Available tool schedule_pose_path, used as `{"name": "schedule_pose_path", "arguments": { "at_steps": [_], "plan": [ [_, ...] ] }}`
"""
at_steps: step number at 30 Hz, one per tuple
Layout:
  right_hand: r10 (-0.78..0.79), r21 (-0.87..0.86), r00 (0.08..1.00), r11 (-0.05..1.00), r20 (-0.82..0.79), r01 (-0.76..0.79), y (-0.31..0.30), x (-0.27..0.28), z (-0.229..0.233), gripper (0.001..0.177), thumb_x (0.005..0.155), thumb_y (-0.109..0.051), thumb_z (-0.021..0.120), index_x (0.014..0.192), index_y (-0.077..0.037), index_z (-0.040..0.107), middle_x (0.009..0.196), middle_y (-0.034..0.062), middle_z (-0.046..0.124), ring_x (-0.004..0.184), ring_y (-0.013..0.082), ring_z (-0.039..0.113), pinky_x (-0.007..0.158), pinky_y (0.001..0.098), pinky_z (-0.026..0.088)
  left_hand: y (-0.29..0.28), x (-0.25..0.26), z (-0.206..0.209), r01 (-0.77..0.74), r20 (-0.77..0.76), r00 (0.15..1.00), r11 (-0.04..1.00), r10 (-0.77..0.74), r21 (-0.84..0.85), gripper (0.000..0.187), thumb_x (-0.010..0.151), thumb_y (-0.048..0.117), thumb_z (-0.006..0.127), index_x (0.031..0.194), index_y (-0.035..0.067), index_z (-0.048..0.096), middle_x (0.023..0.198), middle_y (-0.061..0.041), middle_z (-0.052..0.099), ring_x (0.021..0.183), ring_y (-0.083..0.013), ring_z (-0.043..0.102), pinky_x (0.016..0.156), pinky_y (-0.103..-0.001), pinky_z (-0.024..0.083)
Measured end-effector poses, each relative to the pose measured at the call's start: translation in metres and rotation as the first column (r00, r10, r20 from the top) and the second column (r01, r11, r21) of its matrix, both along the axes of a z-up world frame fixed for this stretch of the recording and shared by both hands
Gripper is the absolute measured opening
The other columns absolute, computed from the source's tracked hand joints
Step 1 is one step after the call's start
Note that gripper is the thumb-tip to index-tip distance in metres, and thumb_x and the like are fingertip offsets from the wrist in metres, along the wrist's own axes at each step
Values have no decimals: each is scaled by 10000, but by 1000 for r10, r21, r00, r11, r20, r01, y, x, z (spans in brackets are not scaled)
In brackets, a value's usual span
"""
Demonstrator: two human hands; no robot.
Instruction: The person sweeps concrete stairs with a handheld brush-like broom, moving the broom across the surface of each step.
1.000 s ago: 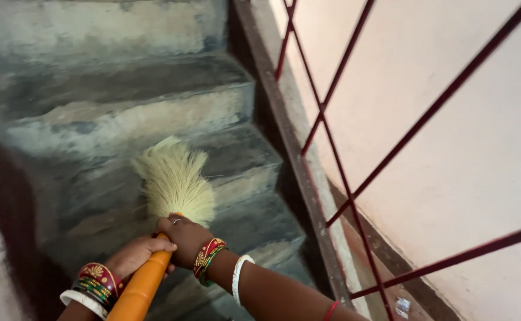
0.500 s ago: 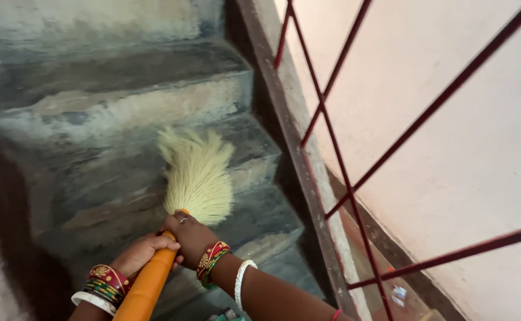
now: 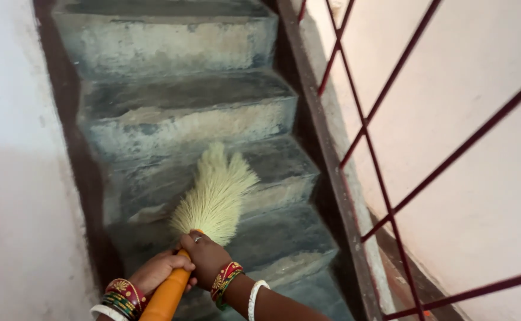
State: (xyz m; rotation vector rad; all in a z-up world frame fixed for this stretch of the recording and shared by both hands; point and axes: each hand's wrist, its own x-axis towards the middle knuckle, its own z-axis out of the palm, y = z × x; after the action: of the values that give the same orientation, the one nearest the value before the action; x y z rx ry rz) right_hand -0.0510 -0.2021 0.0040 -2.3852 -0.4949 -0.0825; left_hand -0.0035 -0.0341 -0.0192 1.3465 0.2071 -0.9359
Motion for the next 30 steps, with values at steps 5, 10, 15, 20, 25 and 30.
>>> {"name": "schedule_pose_path", "arguments": {
  "at_steps": [5,10,15,20,25,30],
  "plan": [
    [-120,-39,993,992,-8,120,-61,-7,15,436,788,-168,751,1175,-145,552,1296,163,574,1142,383,626,892,476,542,-72,16,2,134,-9,991,986,-135,-96,339,818,64,650,1132,-34,566,874,-174,680,685,-270,699,602,-385,609],
    [-216,-82,976,973,-17,214,-121,-4,21,377,826,-163,709,1173,-136,564,1244,143,618,1139,364,646,916,457,546,-137,34,4,279,63,960,955,-273,-104,308,860,112,656,1112,-52,588,869,-183,691,702,-247,703,625,-352,612],
    [-235,-96,972,968,-23,232,-141,-8,14,400,822,-169,720,1187,-117,565,1247,167,599,1137,381,638,925,459,545,-158,37,-10,341,74,940,930,-334,-136,302,864,138,653,1087,-59,600,866,-179,697,698,-243,710,633,-355,617],
    [-172,-68,985,983,6,172,-104,5,4,426,824,-183,742,1198,-102,555,1258,182,588,1166,395,623,925,467,544,-110,36,-9,247,56,969,964,-242,-97,313,847,129,660,1108,-33,600,867,-158,688,691,-244,704,621,-362,610],
    [-81,-9,997,997,15,81,-47,26,8,453,789,-184,746,1202,-135,566,1253,168,596,1145,382,639,910,463,553,-50,41,11,138,55,989,990,-140,37,340,848,111,687,1123,-70,601,890,-179,689,702,-258,707,614,-371,606],
    [-76,19,997,997,16,76,-9,41,19,457,802,-211,756,1197,-126,540,1232,161,619,1118,386,647,898,474,547,-18,51,37,110,71,990,987,-118,116,339,831,76,683,1134,-48,598,909,-190,689,691,-268,703,613,-385,610]
  ]
}}
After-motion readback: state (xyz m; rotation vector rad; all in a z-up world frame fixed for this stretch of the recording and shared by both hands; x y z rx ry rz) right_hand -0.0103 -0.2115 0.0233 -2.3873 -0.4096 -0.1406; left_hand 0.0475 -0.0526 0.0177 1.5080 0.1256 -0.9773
